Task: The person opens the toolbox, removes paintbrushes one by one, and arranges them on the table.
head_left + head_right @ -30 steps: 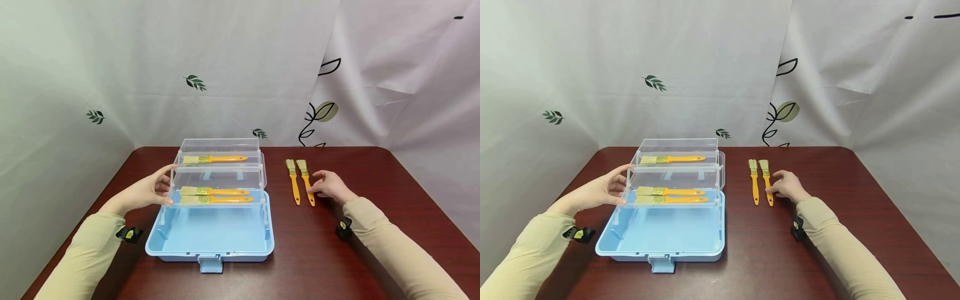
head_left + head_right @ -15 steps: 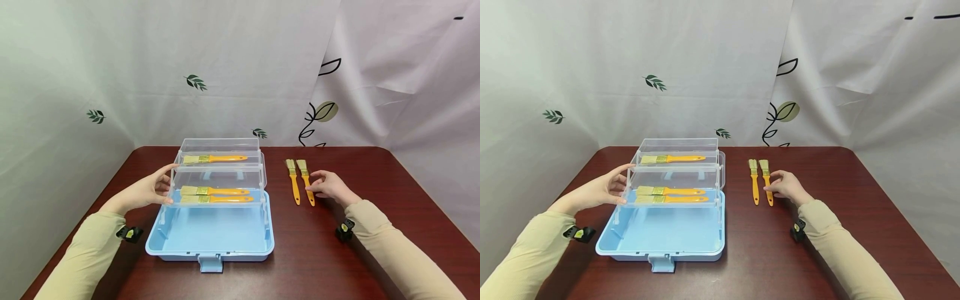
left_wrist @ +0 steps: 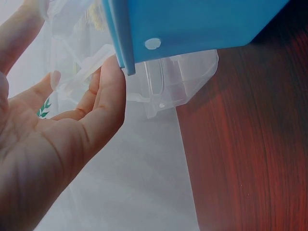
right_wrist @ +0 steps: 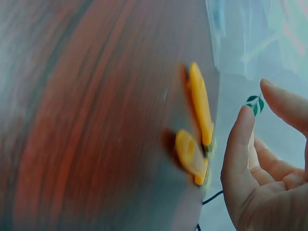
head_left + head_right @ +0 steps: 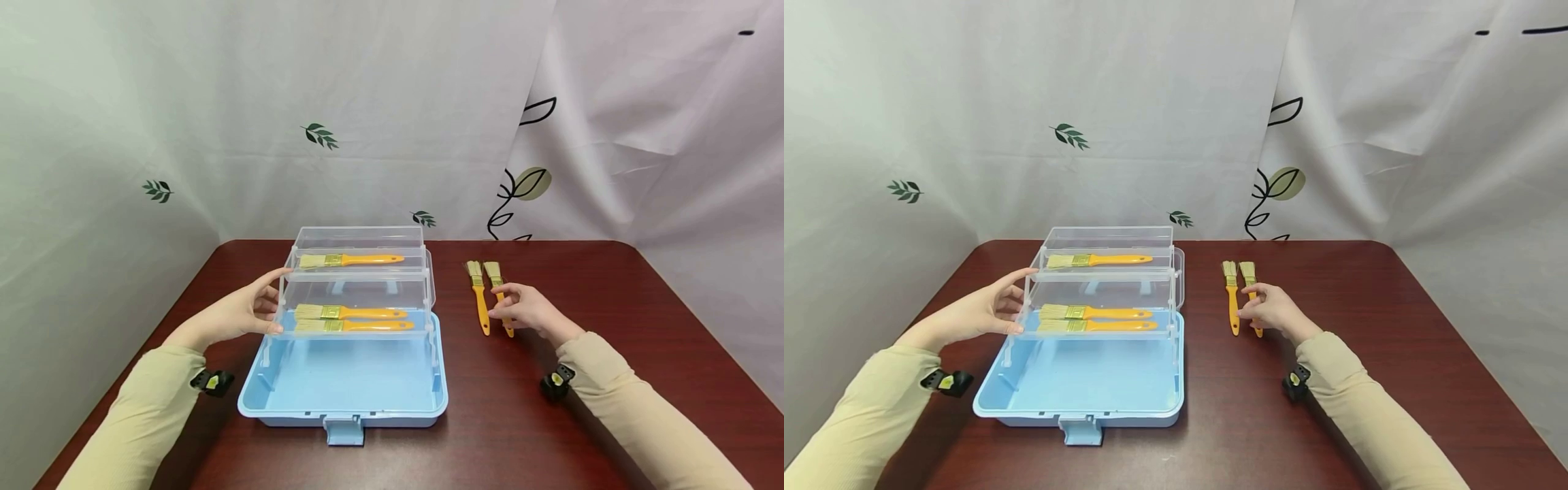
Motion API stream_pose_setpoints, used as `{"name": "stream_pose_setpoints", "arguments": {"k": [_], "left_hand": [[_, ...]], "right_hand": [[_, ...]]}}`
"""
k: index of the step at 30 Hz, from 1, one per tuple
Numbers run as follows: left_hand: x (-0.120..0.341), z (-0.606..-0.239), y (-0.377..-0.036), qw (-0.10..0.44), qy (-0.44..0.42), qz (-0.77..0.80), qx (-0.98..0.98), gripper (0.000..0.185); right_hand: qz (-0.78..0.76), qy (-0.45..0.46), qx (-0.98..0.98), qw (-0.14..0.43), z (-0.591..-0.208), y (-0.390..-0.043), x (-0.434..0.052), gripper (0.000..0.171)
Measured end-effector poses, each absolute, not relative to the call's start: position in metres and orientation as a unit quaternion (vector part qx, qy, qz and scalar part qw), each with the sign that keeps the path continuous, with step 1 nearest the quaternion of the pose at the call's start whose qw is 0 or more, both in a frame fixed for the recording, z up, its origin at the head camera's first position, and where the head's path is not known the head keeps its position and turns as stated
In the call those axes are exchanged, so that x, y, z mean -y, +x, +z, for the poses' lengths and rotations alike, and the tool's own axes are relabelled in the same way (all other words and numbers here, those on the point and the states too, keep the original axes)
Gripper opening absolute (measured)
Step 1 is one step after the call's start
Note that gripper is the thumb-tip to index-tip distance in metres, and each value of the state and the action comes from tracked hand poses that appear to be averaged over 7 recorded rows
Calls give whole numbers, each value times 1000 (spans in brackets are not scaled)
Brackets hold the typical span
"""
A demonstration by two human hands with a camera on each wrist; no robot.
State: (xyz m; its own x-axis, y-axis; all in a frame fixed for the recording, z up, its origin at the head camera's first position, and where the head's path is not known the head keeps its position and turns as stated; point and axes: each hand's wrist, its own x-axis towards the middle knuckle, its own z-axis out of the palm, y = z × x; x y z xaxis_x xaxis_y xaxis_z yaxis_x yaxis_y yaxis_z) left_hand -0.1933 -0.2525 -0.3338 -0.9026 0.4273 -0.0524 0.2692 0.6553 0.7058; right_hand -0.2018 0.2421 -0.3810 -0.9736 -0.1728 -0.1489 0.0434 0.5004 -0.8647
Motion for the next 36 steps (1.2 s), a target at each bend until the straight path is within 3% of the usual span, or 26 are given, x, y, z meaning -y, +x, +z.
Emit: {"name": "stream_pose_setpoints", "arguments": {"k": [24, 36], "left_hand": [[251, -332, -193, 110, 191, 364, -905, 105], [251, -331, -192, 112, 197, 369, -901, 105]], "right_hand": [[-518, -109, -837, 142, -350, -205, -186, 56], [-496, -164, -846, 110, -315, -216, -151, 50]]}}
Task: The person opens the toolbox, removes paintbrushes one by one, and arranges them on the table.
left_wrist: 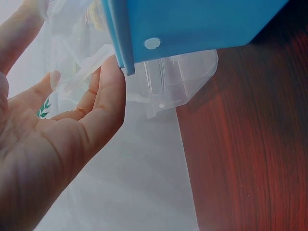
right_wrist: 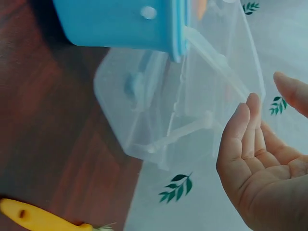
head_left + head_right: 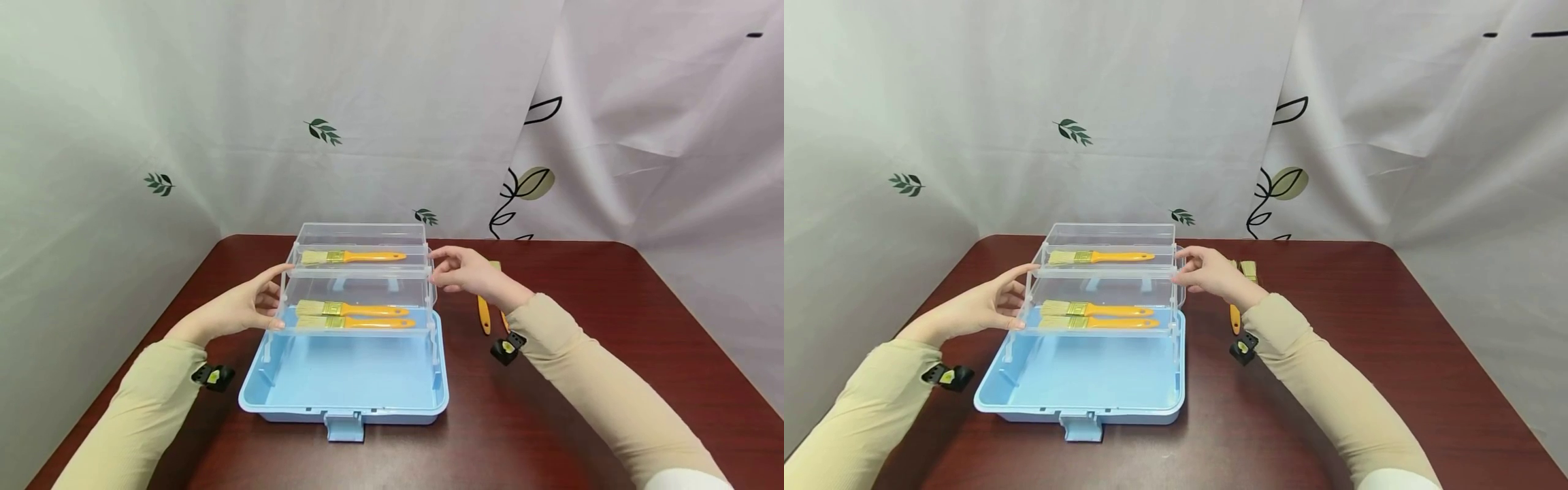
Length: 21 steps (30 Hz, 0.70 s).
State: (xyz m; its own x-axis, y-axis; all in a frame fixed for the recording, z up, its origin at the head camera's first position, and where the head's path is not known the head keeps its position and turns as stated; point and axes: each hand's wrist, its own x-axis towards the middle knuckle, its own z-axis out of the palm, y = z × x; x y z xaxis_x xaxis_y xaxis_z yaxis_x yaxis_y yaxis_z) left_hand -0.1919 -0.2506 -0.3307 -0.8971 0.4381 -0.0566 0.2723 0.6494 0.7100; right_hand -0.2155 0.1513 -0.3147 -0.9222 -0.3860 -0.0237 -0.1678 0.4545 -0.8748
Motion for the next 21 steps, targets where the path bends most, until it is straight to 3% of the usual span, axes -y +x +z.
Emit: {"name": "stream_pose_setpoints", "arguments": {"k": [15, 21], "left_hand": [[250, -331, -192, 111, 198, 367, -902, 104], [250, -331, -192, 109, 197, 368, -902, 104]], "right_hand": [[-457, -185, -865, 89, -283, -227, -127, 51], [-392, -227, -890, 46, -278, -234, -113, 48]]}}
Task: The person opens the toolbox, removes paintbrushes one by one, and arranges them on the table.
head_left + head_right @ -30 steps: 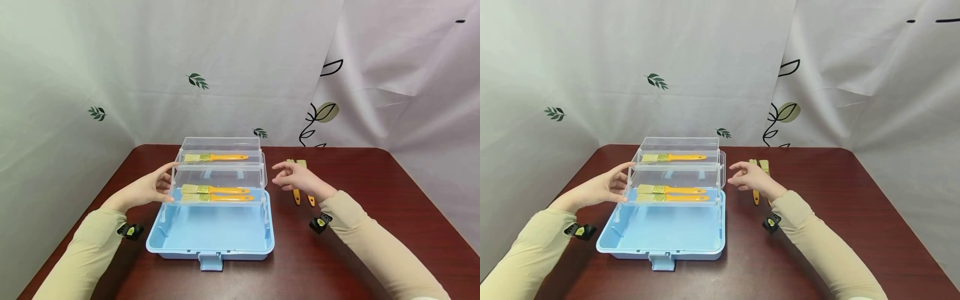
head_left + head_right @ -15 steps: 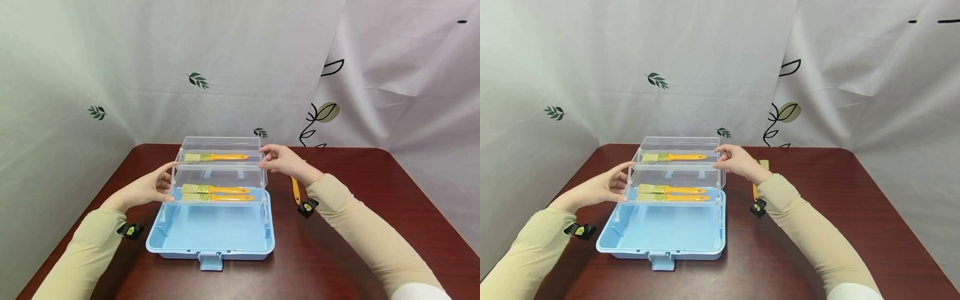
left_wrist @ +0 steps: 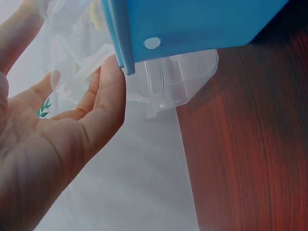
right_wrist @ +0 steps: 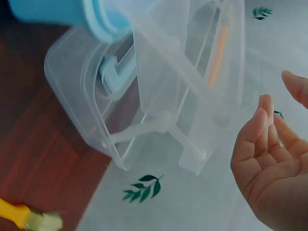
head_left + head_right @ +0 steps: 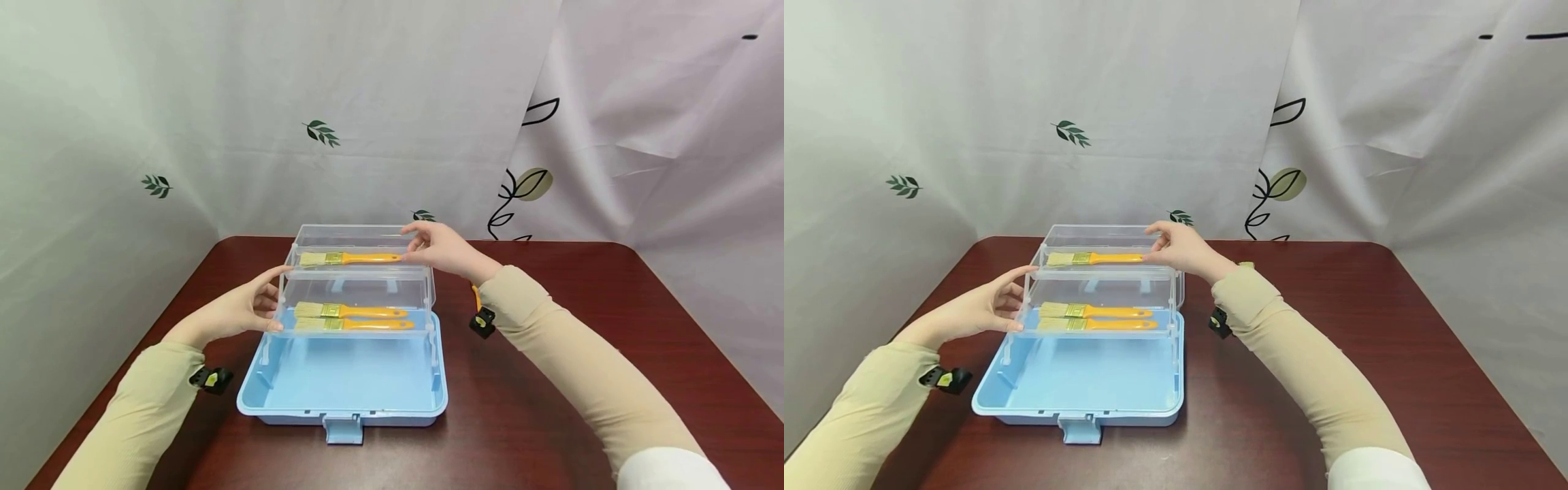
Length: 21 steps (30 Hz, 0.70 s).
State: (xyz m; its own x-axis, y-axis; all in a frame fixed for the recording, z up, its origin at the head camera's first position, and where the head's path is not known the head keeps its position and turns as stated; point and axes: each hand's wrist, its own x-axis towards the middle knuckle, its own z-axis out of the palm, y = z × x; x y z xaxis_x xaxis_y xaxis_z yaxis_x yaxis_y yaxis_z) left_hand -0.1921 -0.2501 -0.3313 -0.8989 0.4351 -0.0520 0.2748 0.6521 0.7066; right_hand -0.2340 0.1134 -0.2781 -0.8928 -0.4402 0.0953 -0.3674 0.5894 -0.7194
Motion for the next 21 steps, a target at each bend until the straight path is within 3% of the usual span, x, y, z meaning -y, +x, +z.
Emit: {"name": "stream_pose_setpoints", "arguments": {"k": [5, 21], "left_hand": [[250, -332, -193, 108, 195, 368, -903, 103], [251, -331, -193, 113, 203, 373, -898, 105]], "right_hand": [[-304, -282, -910, 12, -276, -240, -102, 48], [-170, -338, -925, 13, -278, -246, -69, 50]]}}
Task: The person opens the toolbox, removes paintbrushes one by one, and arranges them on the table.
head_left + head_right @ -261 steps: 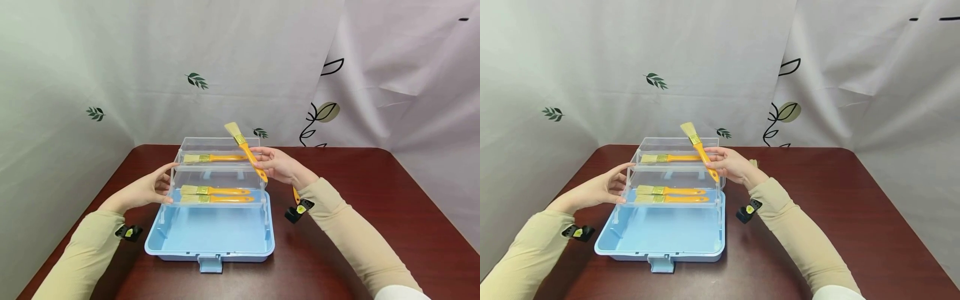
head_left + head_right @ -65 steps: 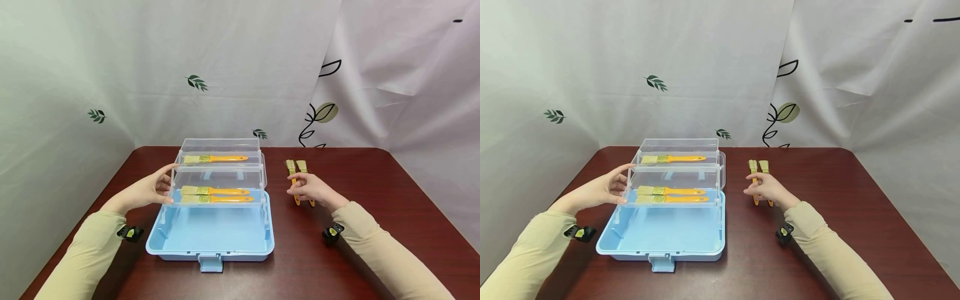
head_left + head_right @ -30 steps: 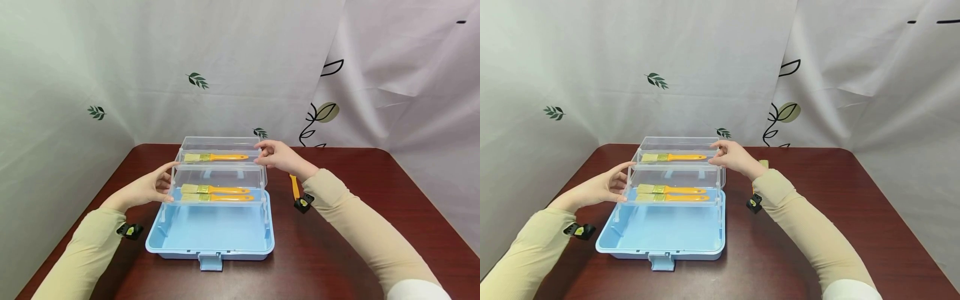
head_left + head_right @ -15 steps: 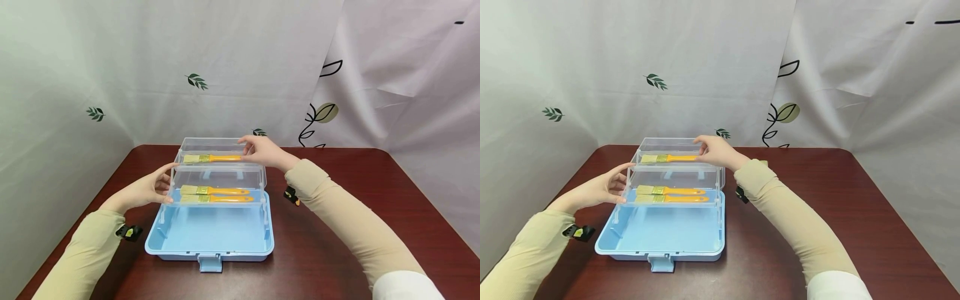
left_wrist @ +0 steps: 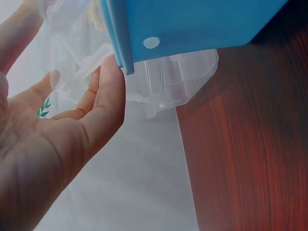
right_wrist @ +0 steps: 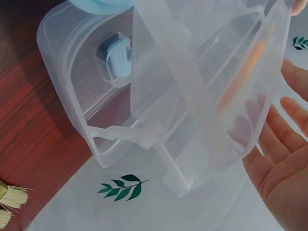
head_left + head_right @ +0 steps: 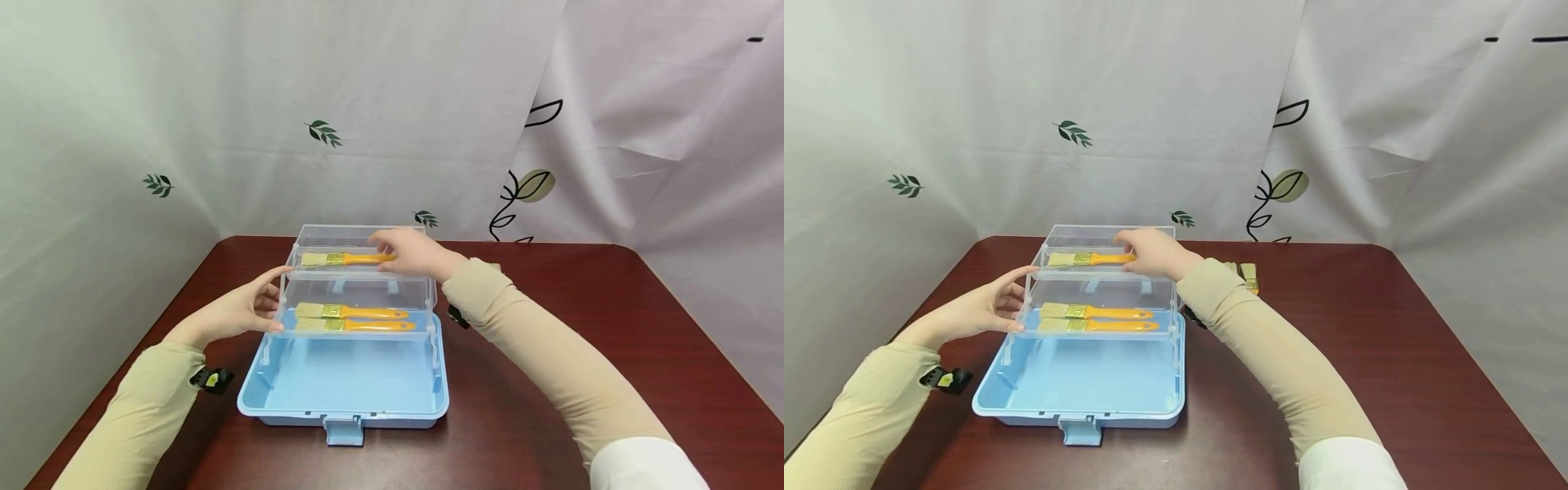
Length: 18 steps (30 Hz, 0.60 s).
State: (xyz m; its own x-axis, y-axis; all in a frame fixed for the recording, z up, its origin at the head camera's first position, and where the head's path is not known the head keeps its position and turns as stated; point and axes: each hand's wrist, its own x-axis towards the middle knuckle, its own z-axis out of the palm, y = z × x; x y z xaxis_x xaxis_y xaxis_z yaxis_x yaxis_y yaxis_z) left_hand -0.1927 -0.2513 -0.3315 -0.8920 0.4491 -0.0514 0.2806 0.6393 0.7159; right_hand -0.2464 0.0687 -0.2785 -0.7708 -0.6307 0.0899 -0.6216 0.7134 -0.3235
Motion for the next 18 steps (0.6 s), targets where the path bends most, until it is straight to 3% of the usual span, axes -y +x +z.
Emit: {"name": "stream_pose_setpoints", "arguments": {"k": [18], "left_hand": [[251, -331, -192, 110, 201, 374, -899, 105]], "right_hand": [[-122, -347, -930, 0, -283, -257, -59, 48]]}}
